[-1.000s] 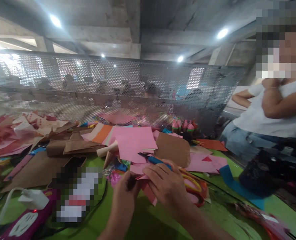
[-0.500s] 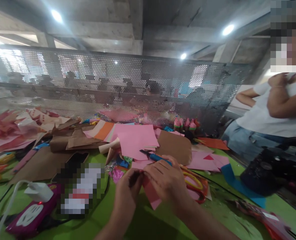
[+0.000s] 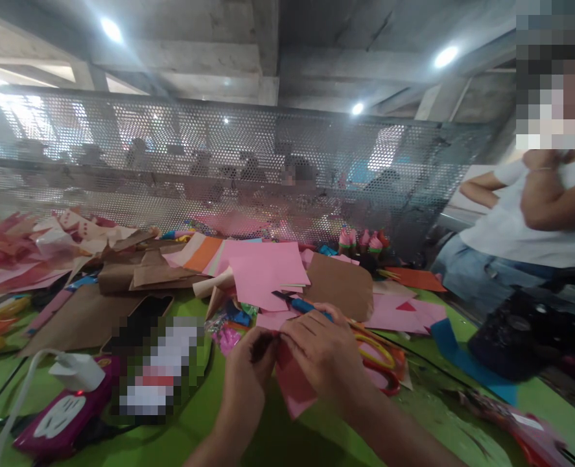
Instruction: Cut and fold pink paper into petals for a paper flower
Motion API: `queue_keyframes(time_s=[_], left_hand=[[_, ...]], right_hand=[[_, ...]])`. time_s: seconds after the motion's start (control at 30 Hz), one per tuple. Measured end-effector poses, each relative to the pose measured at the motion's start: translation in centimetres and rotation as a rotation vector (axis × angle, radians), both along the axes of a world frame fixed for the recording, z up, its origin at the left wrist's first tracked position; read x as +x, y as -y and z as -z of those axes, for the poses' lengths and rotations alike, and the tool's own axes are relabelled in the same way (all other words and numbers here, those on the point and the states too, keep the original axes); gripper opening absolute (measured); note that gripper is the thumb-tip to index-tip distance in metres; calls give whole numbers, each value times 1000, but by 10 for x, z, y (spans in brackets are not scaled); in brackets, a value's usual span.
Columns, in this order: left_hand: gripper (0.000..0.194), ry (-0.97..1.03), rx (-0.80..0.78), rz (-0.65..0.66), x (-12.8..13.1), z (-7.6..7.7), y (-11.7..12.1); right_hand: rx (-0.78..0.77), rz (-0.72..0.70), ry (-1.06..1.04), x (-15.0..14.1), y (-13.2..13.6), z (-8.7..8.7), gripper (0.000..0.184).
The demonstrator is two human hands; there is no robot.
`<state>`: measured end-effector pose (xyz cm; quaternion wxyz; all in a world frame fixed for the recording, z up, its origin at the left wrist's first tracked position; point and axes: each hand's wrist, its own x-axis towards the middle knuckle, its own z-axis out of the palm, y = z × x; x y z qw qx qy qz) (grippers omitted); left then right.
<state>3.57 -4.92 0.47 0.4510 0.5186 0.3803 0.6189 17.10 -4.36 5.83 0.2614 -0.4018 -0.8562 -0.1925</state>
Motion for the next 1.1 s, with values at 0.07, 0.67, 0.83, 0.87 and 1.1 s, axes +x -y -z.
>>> queue_keyframes(time_s=[0.07,0.67,0.83,0.87,1.1], left_hand=[[12,4,-4,4,-1,0,-1],[16,112,24,-66,-22,-13,-10],[10,130,33,6,-20,-19,-4],[9,122,28,19,-20,-19,-4],[11,132,-37,-4,-20,-16,-4]], right_hand=[[-28,5,-21,0,0,1,13],[-1130,-201,-923,39,-8,-16,42],[-1279,-223,-1077,29,-8,-5,37],[-1287,-229,-1103,28,-8,-4,35],[-1273,-238,-1173,27,-13,2,32]])
